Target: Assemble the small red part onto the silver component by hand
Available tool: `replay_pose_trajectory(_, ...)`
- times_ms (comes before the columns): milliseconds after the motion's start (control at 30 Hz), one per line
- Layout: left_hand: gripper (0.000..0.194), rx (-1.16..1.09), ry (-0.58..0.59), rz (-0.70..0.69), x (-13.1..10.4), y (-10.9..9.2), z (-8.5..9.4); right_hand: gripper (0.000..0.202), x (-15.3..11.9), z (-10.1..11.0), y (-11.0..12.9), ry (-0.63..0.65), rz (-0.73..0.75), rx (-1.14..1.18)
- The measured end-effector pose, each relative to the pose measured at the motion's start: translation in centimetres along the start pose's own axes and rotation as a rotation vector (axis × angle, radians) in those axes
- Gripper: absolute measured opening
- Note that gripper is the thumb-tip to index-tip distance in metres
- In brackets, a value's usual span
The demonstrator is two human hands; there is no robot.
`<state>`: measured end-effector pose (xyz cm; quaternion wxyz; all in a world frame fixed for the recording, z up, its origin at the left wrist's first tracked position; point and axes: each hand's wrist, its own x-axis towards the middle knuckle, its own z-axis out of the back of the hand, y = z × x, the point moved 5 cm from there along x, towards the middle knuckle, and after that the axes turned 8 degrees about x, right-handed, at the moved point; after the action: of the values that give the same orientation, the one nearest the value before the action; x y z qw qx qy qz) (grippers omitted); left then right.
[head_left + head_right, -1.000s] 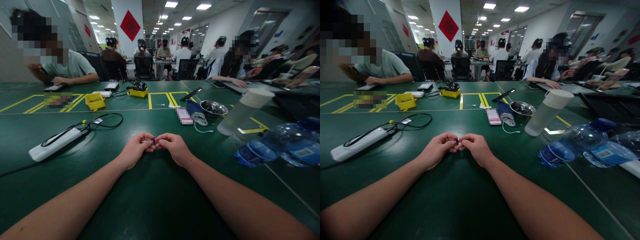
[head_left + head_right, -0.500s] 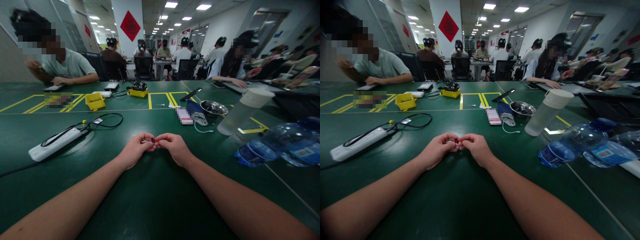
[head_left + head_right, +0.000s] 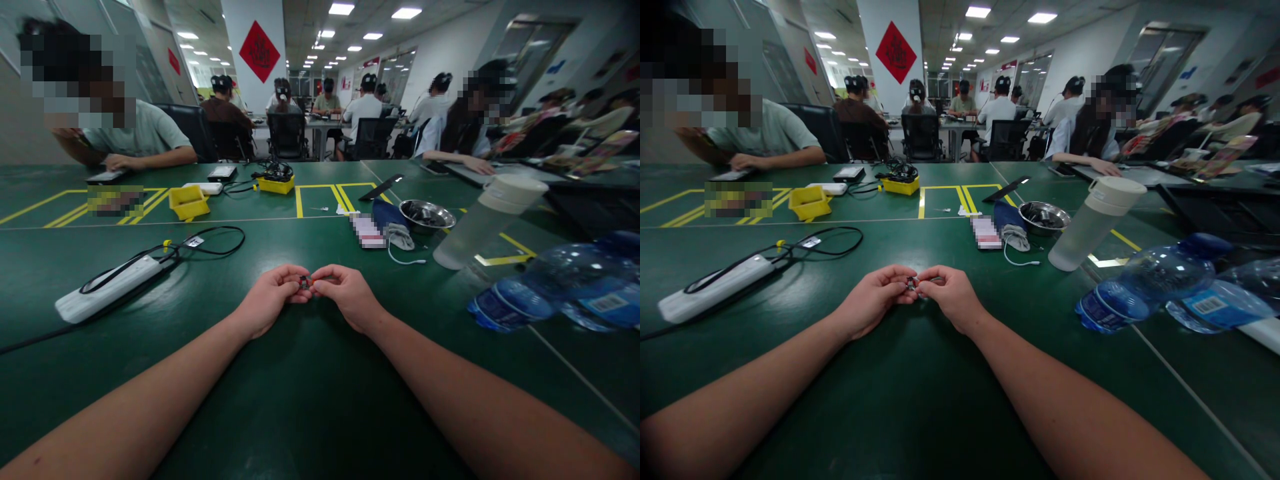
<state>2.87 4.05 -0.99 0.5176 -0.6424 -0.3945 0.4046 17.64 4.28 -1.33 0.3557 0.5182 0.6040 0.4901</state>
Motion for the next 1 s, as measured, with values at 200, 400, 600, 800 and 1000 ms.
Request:
replay_pose_trajectory(200,0.027,0.081,-0.01,-0.042,-0.23,-0.31,0.07,0.014,0.28,0.05,-0.1,-0.028,-0.024,0.045)
replay_pose_trajectory(400,0.029,0.099,-0.001,-0.061,-0.15,-0.13,0.17,0.015,0.29,0.0,-0.03,-0.034,-0.025,0.033)
replay_pose_trajectory(600,0.033,0.063,-0.017,-0.062,-0.11,0.02,0.24,0.017,0.18,-0.03,0.0,-0.009,-0.005,0.006)
replay_pose_trajectory(800,0.025,0.02,-0.004,-0.019,-0.1,0.07,0.12,0.015,0.02,-0.07,0.17,-0.002,0.01,0.008)
replay_pose_trajectory(1000,0.021,-0.046,0.0,0.009,-0.01,-0.07,-0.03,0.015,-0.01,-0.09,0.28,-0.016,0.006,0.004)
